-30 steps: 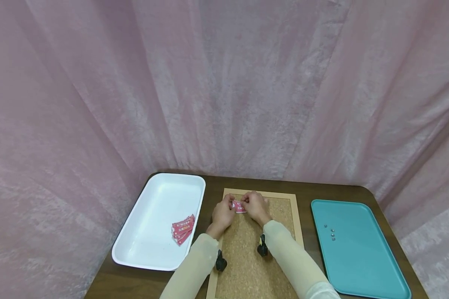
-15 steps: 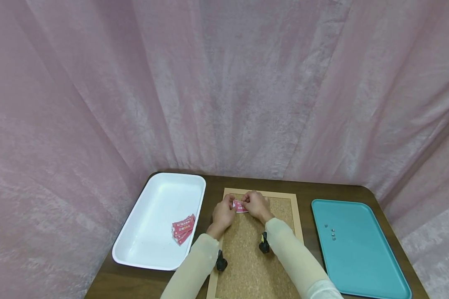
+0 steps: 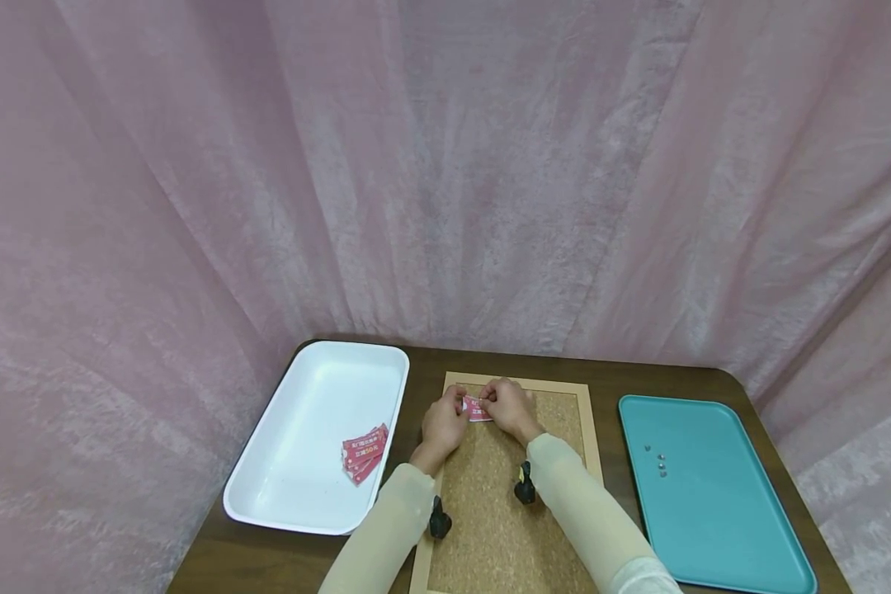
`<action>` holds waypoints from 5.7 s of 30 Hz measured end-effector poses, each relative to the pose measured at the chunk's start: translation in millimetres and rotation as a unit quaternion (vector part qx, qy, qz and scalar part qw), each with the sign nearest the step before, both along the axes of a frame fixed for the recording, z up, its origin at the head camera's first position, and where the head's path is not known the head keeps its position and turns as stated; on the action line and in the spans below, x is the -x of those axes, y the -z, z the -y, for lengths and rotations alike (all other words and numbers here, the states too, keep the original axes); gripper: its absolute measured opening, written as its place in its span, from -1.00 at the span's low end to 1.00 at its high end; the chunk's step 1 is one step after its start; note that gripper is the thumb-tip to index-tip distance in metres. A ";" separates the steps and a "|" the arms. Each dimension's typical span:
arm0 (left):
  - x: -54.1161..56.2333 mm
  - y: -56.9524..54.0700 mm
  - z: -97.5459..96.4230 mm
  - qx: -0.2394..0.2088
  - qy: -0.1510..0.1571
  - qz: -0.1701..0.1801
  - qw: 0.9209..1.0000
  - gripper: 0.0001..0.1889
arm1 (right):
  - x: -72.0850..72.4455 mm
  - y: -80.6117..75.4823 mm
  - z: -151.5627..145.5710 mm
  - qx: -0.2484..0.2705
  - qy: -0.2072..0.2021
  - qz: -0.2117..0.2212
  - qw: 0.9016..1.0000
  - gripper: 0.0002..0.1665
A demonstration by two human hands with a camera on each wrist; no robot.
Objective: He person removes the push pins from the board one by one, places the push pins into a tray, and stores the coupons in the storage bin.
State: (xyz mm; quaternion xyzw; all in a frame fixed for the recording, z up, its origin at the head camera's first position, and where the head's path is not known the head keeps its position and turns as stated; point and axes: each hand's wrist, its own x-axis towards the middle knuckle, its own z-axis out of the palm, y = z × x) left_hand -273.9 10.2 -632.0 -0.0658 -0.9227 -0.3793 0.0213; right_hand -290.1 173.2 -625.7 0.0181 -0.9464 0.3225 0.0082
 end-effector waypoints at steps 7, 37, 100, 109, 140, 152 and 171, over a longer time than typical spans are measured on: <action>0.0 -1.9 -0.9 -0.003 -0.001 0.004 1.000 -0.65 | 1.7 -1.0 -0.4 0.009 0.006 0.009 1.000 -0.81; -6.5 -7.3 4.8 -0.025 0.030 -0.007 0.999 -0.64 | -10.9 -12.0 -32.3 0.137 -0.064 0.015 0.988 -0.92; -1.6 -31.5 30.4 -0.059 0.025 -0.033 0.997 -0.68 | -37.1 -26.7 -103.9 0.180 -0.076 0.008 0.981 -0.94; 2.7 -37.1 36.6 -0.068 0.029 -0.036 0.997 -0.68 | -44.4 -32.5 -126.4 0.166 -0.057 0.018 0.984 -0.89; 3.0 -57.9 60.6 -0.165 0.044 0.009 0.985 -0.68 | -55.2 -31.8 -168.9 0.147 -0.033 -0.024 0.988 -0.89; 3.5 -65.3 85.7 -0.159 0.035 0.020 0.986 -0.67 | -62.0 -26.3 -185.1 0.139 0.007 -0.048 0.989 -0.93; -0.3 -70.8 123.8 -0.162 -0.010 0.034 0.986 -0.62 | -73.6 -28.9 -214.1 0.109 0.029 -0.046 0.993 -0.91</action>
